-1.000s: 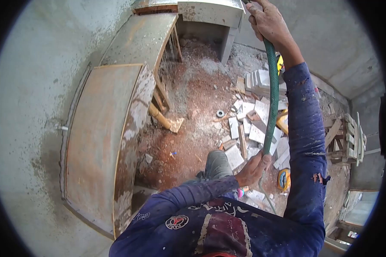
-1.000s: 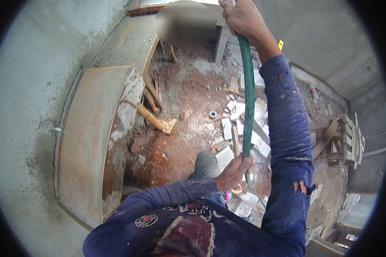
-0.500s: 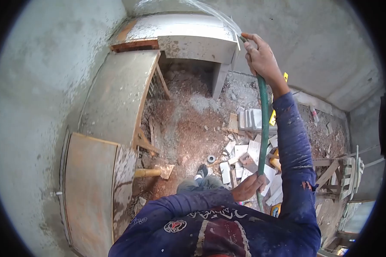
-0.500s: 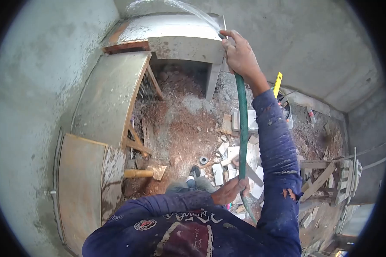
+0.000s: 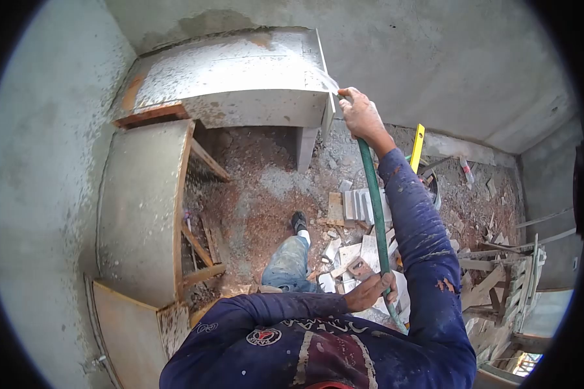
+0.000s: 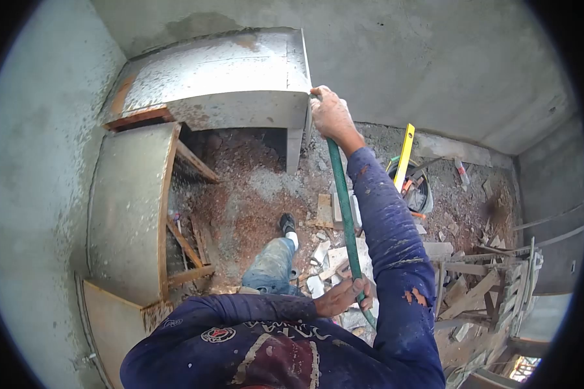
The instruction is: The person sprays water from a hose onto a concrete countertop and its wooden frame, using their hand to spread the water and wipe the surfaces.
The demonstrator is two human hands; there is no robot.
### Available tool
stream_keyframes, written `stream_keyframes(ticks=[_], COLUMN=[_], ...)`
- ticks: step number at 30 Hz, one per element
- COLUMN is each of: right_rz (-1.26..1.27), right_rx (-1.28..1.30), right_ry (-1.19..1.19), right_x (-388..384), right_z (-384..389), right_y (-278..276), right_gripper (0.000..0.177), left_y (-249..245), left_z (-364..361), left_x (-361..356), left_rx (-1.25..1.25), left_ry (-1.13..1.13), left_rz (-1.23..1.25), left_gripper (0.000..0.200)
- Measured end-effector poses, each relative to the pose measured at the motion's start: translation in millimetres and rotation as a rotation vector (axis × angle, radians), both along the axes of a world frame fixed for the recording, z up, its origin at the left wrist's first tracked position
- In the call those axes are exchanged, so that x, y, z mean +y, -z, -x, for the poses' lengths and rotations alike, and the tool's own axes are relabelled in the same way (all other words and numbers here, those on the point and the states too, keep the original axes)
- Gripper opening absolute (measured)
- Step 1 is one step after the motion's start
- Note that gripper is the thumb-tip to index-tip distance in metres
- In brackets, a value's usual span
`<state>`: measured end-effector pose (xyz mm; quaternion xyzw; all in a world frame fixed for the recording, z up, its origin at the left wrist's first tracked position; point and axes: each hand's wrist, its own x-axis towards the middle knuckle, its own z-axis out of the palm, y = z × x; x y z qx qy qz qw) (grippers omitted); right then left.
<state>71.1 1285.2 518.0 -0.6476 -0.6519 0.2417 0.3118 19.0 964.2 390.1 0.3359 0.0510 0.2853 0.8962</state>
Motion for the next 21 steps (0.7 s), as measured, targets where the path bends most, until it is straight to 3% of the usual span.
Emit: stream_keyframes(ticks=[3, 5, 6, 7, 9, 12, 15, 19, 21], right_rz=[0.052, -0.073, 0.064, 0.114, 0.450, 0.503, 0.562, 0.620, 0.609], right_rx=[-0.009, -0.292, -0.267, -0.266, -0.171, -0.235, -0.331, -0.420, -0.476], right_ry=[-0.005, -0.154, -0.187, -0.195, -0.142, -0.191, -0.262, -0.355, -0.400], right_x=[59.9, 110.5, 131.5, 136.7, 159.3, 184.1, 198.6, 215.6, 221.2], right_z=[-9.5, -17.0, -23.6, -23.1, -21.3, -24.2, -24.0, -25.8, -27.0], right_y=[20.7, 37.5, 47.4, 47.4, 33.5, 40.2, 52.9, 64.4, 69.9], right_gripper=[0.032, 0.034, 0.035, 0.035, 0.036, 0.038, 0.040, 0.039, 0.038], left_y=[-1.4, -12.3, -11.5, -13.1, -18.0, -31.0, -10.1, -31.1, -13.9], left_z=[-7.8, -10.3, -14.6, -19.0, -26.4, -35.9, -58.2, -60.5, -74.4], left_x=[58.4, 111.1, 125.5, 128.6, 149.6, 180.9, 190.8, 215.7, 212.5], left_rx=[-0.002, 0.012, 0.007, 0.002, -0.022, -0.068, -0.098, -0.009, -0.001], left_ry=[0.024, 0.021, 0.033, 0.040, 0.048, 0.045, 0.073, 0.106, 0.146], left_rz=[0.020, 0.009, -0.017, -0.026, 0.058, 0.064, 0.009, 0.057, 0.032], left_gripper=[0.047, 0.046, 0.046, 0.046, 0.045, 0.044, 0.044, 0.049, 0.050])
